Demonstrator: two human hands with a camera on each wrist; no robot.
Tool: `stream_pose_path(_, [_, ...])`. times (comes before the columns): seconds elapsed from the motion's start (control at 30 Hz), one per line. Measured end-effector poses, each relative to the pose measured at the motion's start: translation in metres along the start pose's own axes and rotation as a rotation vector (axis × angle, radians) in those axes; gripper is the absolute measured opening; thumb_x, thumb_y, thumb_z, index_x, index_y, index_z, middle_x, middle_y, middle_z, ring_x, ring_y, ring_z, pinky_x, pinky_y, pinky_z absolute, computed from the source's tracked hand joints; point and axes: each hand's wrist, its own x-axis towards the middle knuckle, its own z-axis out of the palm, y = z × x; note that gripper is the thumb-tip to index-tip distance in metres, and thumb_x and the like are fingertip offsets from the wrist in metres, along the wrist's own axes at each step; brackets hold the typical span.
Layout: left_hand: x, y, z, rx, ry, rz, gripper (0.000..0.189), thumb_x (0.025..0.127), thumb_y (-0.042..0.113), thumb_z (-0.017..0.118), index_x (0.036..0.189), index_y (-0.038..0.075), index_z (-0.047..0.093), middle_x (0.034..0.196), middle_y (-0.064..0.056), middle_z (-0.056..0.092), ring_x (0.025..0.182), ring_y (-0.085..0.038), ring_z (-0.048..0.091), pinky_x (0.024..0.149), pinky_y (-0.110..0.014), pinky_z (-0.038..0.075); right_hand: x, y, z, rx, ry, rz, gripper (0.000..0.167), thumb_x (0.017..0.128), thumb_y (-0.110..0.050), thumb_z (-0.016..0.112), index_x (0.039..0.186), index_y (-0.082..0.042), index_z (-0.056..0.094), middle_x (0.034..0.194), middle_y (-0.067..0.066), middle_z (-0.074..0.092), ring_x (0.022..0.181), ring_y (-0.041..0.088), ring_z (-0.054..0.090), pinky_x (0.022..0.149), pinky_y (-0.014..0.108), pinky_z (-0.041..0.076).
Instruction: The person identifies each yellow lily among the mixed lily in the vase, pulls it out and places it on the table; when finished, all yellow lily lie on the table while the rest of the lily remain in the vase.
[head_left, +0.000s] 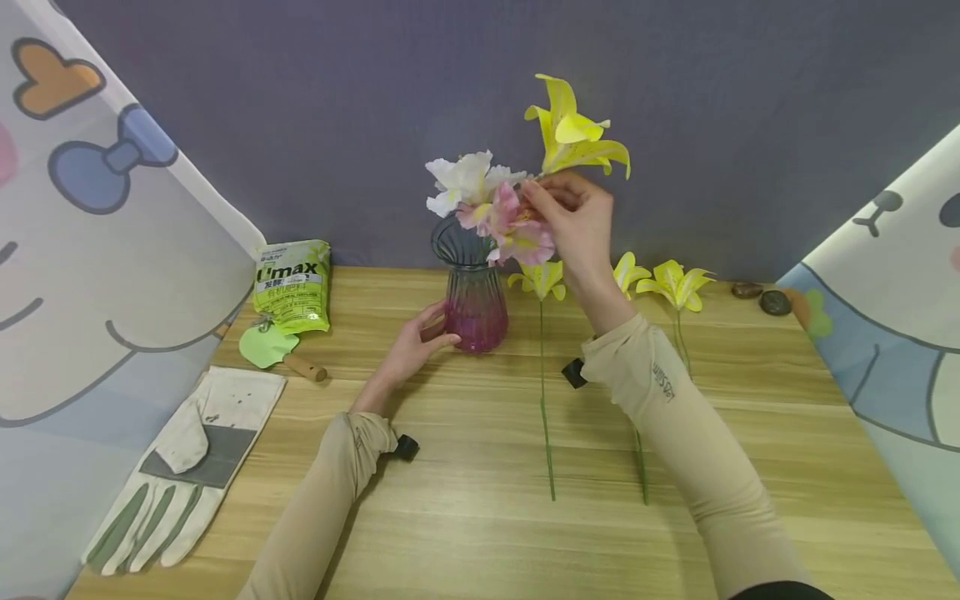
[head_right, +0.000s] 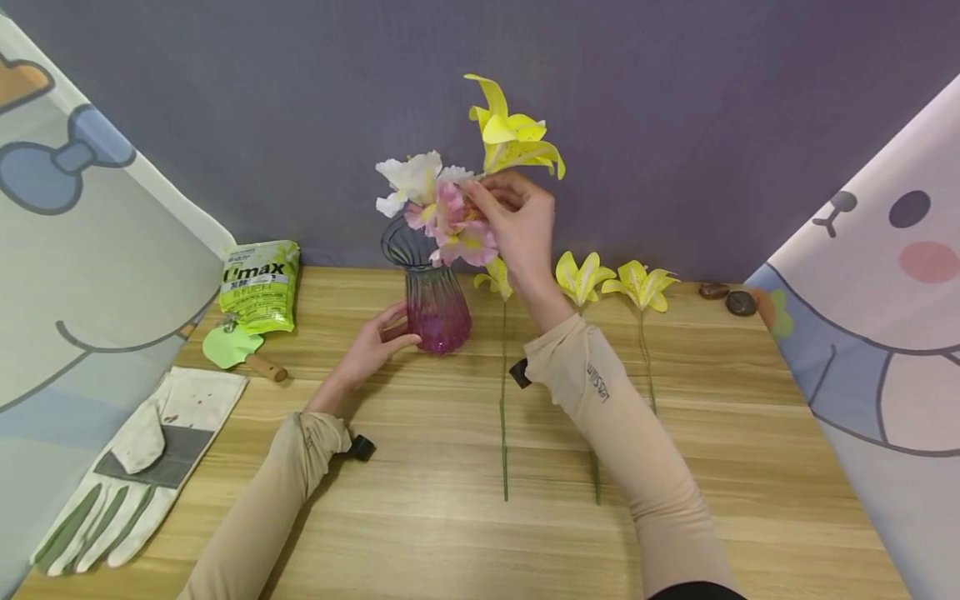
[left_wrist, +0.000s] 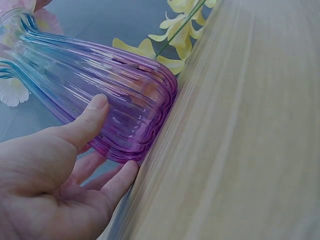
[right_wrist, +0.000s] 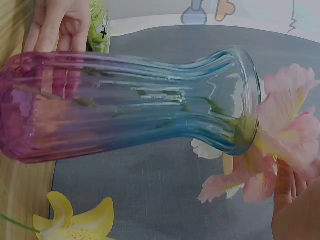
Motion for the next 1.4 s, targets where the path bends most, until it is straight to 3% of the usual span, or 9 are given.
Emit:
stream_pose_path(0.23, [-0.001,0.001,0.000,-0.001,0.001,-0.008,0.069,0.100,-0.003,0.073,0.161,-0.003,0.042,0.166,-0.022,0.041,0.148,-0.043,0.044,0.115,-0.045,0.048,-0.001,-0.002,0.005,0.124,0.071,-0.049,0.010,0.096,0.002,0.078,0.087,0.002,0.075,0.083,0.012,0.077,0.072,0.019,0.075,0.070,0.028,0.065])
stream_pose_path(0.7, [0.000,0.000,-0.001,0.003,0.005,0.017,0.068,0.100,-0.006,0.072,0.160,-0.005,0.042,0.166,-0.024,0.040,0.148,-0.044,0.044,0.116,-0.044,0.047,0.004,-0.010,0.005,0.247,0.192,-0.162,0.011,0.096,0.006,0.077,0.086,0.001,0.074,0.080,0.015,0.077,0.068,0.020,0.074,0.066,0.028,0.065])
stream_pose_path(1.0, [0.000,0.002,0.000,-0.001,0.004,0.020,0.067,0.100,-0.007,0.071,0.160,-0.006,0.042,0.166,-0.024,0.040,0.147,-0.046,0.044,0.117,-0.044,0.046,0.006,-0.021,0.001,0.343,0.280,-0.132,0.009,0.092,0.007,0.080,0.087,0.010,0.073,0.079,0.022,0.075,0.065,0.025,0.075,0.065,0.030,0.066])
stream_pose_path(1.4, [0.001,0.000,-0.005,0.002,-0.006,0.038,0.068,0.099,-0.008,0.071,0.160,-0.007,0.041,0.164,-0.025,0.041,0.149,-0.044,0.043,0.118,-0.047,0.046,0.011,-0.032,-0.008,0.397,0.320,-0.077,0.012,0.092,0.004,0.081,0.095,0.013,0.073,0.083,0.023,0.074,0.071,0.028,0.074,0.068,0.030,0.066])
